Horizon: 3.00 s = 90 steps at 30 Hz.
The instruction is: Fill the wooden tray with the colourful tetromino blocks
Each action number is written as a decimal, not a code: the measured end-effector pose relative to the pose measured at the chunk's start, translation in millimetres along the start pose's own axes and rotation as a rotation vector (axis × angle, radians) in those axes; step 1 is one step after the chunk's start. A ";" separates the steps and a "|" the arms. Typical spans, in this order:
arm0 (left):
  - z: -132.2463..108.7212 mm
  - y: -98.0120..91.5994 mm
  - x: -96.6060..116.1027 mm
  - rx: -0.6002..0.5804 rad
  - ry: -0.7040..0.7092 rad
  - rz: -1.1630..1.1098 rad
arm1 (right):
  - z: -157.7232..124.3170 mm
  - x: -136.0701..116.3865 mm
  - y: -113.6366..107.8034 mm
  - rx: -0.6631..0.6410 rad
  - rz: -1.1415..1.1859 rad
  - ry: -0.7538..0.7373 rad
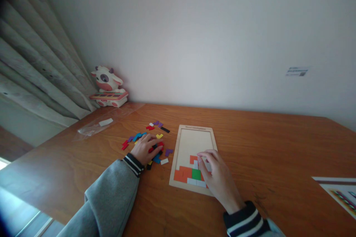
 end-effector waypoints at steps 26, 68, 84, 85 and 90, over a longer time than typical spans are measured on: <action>-1.5 7.2 -3.5 0.021 -0.012 -0.015 | 7.4 -20.4 7.2 -0.038 -0.141 -0.137; -1.3 15.6 -14.2 0.301 -0.154 -0.213 | 88.7 -85.9 100.2 -0.444 -0.310 -0.042; -1.2 11.8 -14.1 0.319 -0.158 -0.268 | 90.7 -77.3 106.3 -0.394 -0.270 -0.007; -1.3 11.9 -14.1 0.321 -0.153 -0.270 | 90.4 -77.4 106.2 -0.393 -0.271 -0.011; -1.4 11.4 -14.1 0.323 -0.156 -0.266 | 89.1 -77.5 103.7 -0.385 -0.293 -0.049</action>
Point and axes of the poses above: each hand's wrist, its own z-axis towards the middle knuckle, its own y-axis out of the palm, x = y × z, the point moved 2 cm from there along z, towards the middle knuckle, and after that the axes turned 13 degrees about y, right-handed, at the moved point
